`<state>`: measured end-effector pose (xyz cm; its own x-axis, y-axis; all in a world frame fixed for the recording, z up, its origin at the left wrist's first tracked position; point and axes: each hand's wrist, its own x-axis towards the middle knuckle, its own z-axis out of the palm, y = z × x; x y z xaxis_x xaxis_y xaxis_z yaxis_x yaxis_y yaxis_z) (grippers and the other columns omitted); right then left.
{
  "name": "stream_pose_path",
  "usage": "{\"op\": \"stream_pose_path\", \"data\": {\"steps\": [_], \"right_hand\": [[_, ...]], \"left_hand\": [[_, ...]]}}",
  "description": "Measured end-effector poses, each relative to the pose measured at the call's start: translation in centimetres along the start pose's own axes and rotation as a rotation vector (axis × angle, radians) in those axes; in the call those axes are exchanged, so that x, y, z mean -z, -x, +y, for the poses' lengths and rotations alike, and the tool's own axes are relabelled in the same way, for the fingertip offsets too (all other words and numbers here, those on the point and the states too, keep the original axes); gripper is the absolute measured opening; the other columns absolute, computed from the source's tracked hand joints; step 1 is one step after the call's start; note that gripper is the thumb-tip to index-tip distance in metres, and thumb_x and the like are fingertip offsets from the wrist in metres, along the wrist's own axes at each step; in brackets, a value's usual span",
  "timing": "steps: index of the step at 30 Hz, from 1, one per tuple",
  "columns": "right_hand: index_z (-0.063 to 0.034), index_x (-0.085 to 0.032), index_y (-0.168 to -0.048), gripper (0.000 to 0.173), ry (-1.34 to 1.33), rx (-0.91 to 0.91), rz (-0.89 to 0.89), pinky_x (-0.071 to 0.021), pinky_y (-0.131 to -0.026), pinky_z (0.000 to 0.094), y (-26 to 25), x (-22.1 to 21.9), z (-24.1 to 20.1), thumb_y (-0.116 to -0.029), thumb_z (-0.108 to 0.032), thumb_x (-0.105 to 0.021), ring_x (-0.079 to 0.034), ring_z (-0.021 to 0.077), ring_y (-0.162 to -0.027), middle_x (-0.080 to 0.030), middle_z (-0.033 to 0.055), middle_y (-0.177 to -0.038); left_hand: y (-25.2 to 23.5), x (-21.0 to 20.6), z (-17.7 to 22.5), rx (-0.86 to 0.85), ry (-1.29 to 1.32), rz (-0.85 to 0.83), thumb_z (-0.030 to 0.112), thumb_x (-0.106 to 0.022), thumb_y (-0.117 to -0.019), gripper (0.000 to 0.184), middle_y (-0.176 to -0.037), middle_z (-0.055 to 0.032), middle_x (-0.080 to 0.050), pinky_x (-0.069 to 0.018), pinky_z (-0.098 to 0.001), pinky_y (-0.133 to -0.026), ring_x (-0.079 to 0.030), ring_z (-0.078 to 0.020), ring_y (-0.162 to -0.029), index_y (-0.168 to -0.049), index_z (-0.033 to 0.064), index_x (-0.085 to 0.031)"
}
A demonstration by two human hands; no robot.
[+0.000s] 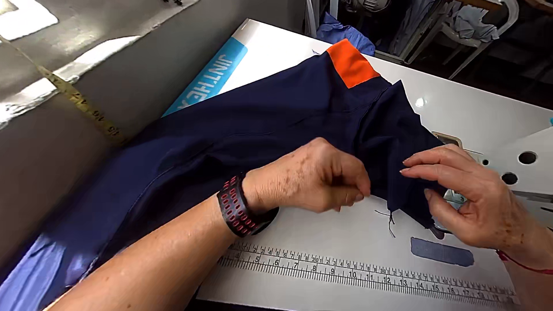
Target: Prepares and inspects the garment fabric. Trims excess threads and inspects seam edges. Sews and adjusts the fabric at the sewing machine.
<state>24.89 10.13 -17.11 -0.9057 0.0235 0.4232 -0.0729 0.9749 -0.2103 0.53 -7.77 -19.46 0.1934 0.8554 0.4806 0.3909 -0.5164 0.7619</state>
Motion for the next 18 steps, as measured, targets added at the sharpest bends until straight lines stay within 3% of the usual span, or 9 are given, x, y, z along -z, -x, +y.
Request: {"op": "stream_pose_path", "data": {"steps": [2,4,5,6,8,11,13,16,18], "right_hand": [[-0.0142,-0.074,-0.117,0.038,0.117,0.030,-0.104,-0.0467,-0.092,0.0391,1.1,-0.9,-1.0,-0.0842,-0.026,-0.058,-0.057,0.0242,-0.118,-0.064,0.0081,-0.128],[-0.0122,-0.077,-0.101,0.026,0.206,0.053,-0.065,-0.0471,-0.086,0.0447,2.0,-3.0,-0.8,-0.0889,-0.021,-0.056,-0.062,0.0301,-0.113,-0.070,0.0115,-0.121],[-0.0100,-0.077,-0.089,0.021,0.194,0.043,0.013,-0.0498,-0.084,0.0412,2.0,-3.6,-0.4,-0.0915,-0.019,-0.057,-0.065,0.0272,-0.106,-0.073,0.0099,-0.110],[-0.0077,-0.075,-0.085,0.021,0.121,-0.003,0.105,-0.0519,-0.084,0.0347,1.8,-3.8,-0.2,-0.0933,-0.018,-0.060,-0.067,0.0216,-0.100,-0.074,0.0070,-0.100],[-0.0089,-0.073,-0.092,0.013,-0.244,-0.191,0.296,-0.0558,-0.083,0.0179,0.3,-2.7,-0.8,-0.0942,-0.020,-0.068,-0.067,0.0051,-0.093,-0.072,-0.0017,-0.095],[-0.0181,-0.077,-0.101,0.011,-0.985,-0.440,0.511,-0.0612,-0.077,0.0196,-2.8,-0.1,-3.1,-0.0903,-0.022,-0.077,-0.072,0.0027,-0.086,-0.076,-0.0044,-0.095],[-0.0189,-0.077,-0.100,0.013,-1.242,-0.453,0.535,-0.0621,-0.077,0.0219,-4.4,0.2,-3.8,-0.0873,-0.023,-0.080,-0.072,0.0039,-0.084,-0.076,-0.0027,-0.093],[-0.0213,-0.075,-0.090,0.013,-1.253,-0.385,0.442,-0.0582,-0.068,0.0151,-5.5,-1.3,-4.0,-0.0828,-0.027,-0.083,-0.067,-0.0020,-0.075,-0.071,-0.0077,-0.082],[-0.0201,-0.072,-0.087,0.016,-1.203,-0.374,0.386,-0.0568,-0.066,0.0140,-5.8,-2.5,-3.8,-0.0808,-0.025,-0.086,-0.065,-0.0026,-0.072,-0.068,-0.0074,-0.079]], "left_hand": [[0.0,-1.5,-0.2,0.004,-0.009,-0.174,0.007,-0.066,-0.0909,0.012,-0.072,0.0022,-0.071,-0.0566,-0.0143,-0.059,-0.066,0.0021,-0.064,-0.087,0.0043,-0.077],[0.1,-2.1,-0.6,0.009,0.004,-0.250,0.007,-0.066,-0.0919,0.013,-0.073,0.0012,-0.071,-0.0544,-0.0126,-0.062,-0.065,0.0029,-0.066,-0.088,0.0036,-0.077],[0.1,-2.3,-0.8,0.023,0.005,-0.261,0.008,-0.066,-0.0925,0.013,-0.075,0.0004,-0.072,-0.0543,-0.0126,-0.064,-0.065,0.0026,-0.068,-0.090,0.0033,-0.078],[0.1,-2.5,-1.0,0.044,0.004,-0.261,0.008,-0.065,-0.0932,0.013,-0.077,-0.0009,-0.073,-0.0553,-0.0132,-0.066,-0.067,0.0018,-0.070,-0.093,0.0026,-0.078],[-0.1,-2.5,-1.1,0.111,0.028,-0.234,0.009,-0.066,-0.0942,0.019,-0.088,-0.0073,-0.076,-0.0574,-0.0172,-0.073,-0.071,-0.0032,-0.079,-0.106,-0.0019,-0.076],[-0.2,-2.5,-1.1,0.173,0.161,-0.100,0.012,-0.071,-0.0941,0.048,-0.120,-0.0185,-0.071,-0.0618,-0.0255,-0.080,-0.074,-0.0141,-0.098,-0.136,-0.0082,-0.059],[-0.3,-2.7,-1.4,0.103,0.113,0.085,0.016,-0.076,-0.0896,0.066,-0.133,-0.0182,-0.063,-0.0613,-0.0266,-0.085,-0.071,-0.0133,-0.107,-0.145,-0.0063,-0.048],[-0.4,-2.1,-2.1,-0.013,-0.097,0.303,0.038,-0.081,-0.0844,0.087,-0.143,-0.0141,-0.054,-0.0502,-0.0294,-0.109,-0.054,-0.0114,-0.133,-0.149,-0.0049,-0.041],[-0.3,-2.0,-2.4,-0.081,-0.100,0.393,0.041,-0.083,-0.0823,0.079,-0.134,-0.0123,-0.058,-0.0547,-0.0305,-0.103,-0.059,-0.0119,-0.126,-0.138,-0.0029,-0.049]]}}
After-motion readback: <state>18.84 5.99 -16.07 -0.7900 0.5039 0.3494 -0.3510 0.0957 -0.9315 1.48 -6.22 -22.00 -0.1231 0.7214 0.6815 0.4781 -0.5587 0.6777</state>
